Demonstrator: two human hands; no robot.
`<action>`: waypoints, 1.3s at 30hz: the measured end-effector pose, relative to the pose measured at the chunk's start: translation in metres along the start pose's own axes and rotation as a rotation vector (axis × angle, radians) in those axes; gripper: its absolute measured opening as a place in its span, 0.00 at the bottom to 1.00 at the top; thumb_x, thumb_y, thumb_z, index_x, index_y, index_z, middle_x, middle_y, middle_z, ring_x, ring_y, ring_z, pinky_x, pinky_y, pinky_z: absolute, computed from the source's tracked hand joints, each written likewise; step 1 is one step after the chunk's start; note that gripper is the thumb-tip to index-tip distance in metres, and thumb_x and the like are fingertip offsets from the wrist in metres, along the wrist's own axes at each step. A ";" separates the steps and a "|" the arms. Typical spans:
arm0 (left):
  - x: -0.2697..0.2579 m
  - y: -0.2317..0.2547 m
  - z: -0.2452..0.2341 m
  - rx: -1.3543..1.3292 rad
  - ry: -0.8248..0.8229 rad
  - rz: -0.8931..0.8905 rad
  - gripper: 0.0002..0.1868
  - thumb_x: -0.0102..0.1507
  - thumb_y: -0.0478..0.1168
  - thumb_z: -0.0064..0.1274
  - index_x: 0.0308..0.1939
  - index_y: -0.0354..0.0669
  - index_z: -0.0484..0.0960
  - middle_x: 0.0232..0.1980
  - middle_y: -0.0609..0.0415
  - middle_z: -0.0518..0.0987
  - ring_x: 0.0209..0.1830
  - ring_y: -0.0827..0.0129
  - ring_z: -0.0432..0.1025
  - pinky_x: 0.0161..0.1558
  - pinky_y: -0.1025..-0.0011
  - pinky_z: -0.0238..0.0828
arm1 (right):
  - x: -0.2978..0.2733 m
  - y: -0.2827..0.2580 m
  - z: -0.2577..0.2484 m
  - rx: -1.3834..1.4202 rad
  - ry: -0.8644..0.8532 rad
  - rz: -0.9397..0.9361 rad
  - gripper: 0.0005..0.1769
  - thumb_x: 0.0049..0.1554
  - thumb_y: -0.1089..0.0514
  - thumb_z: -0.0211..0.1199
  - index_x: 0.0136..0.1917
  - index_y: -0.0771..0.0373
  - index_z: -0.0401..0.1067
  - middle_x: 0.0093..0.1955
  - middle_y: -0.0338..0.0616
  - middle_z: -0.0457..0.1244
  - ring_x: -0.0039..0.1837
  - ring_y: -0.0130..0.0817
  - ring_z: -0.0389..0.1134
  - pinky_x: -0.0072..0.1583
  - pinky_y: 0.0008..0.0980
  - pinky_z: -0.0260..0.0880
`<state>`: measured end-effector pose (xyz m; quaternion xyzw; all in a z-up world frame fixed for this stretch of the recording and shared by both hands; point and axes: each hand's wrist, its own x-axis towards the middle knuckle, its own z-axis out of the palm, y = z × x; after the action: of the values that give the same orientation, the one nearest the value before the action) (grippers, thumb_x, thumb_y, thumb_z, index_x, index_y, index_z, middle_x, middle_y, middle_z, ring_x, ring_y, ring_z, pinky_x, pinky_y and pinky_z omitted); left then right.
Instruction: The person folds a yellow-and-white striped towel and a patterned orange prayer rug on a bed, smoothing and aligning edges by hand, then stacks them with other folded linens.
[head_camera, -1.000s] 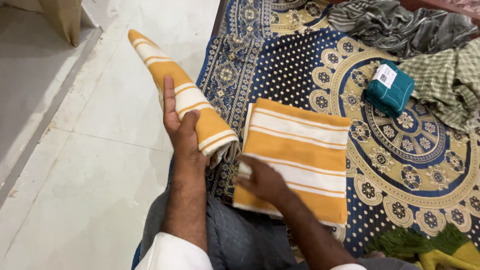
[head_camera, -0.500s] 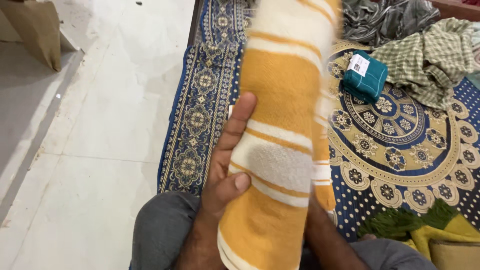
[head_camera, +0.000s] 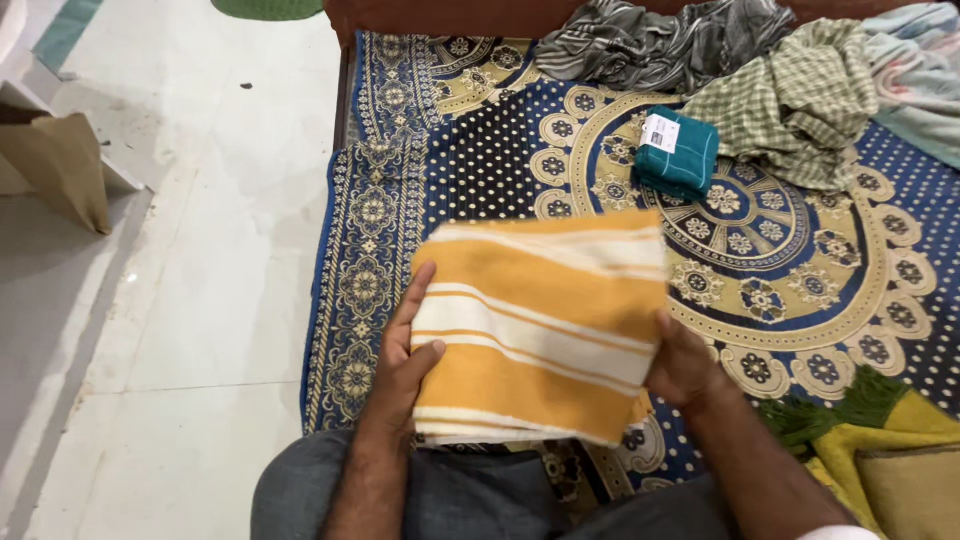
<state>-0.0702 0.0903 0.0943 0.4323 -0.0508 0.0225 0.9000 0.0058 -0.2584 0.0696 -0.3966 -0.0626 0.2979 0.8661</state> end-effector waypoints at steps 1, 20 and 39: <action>-0.001 0.001 -0.002 -0.026 -0.016 0.025 0.46 0.56 0.26 0.49 0.80 0.45 0.58 0.77 0.45 0.65 0.71 0.66 0.67 0.69 0.70 0.64 | 0.001 -0.004 -0.002 -0.025 -0.127 -0.040 0.38 0.63 0.46 0.64 0.77 0.70 0.57 0.69 0.60 0.62 0.69 0.55 0.66 0.69 0.56 0.68; 0.018 -0.077 -0.036 0.919 0.056 -0.064 0.35 0.57 0.30 0.57 0.70 0.46 0.74 0.64 0.43 0.79 0.62 0.65 0.74 0.61 0.72 0.70 | 0.025 -0.002 0.016 -1.014 0.406 -0.118 0.48 0.56 0.69 0.61 0.82 0.43 0.45 0.78 0.58 0.50 0.75 0.46 0.57 0.69 0.42 0.65; 0.013 -0.065 -0.022 1.319 0.158 -0.229 0.36 0.54 0.41 0.61 0.68 0.50 0.74 0.68 0.43 0.76 0.66 0.54 0.73 0.64 0.65 0.69 | 0.033 0.034 -0.035 -1.498 0.465 0.051 0.41 0.55 0.64 0.64 0.78 0.52 0.53 0.73 0.57 0.57 0.73 0.50 0.62 0.70 0.40 0.64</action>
<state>-0.0499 0.0667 0.0317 0.8912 0.0855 -0.0151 0.4452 0.0295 -0.2452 0.0173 -0.9286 -0.0548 0.1053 0.3517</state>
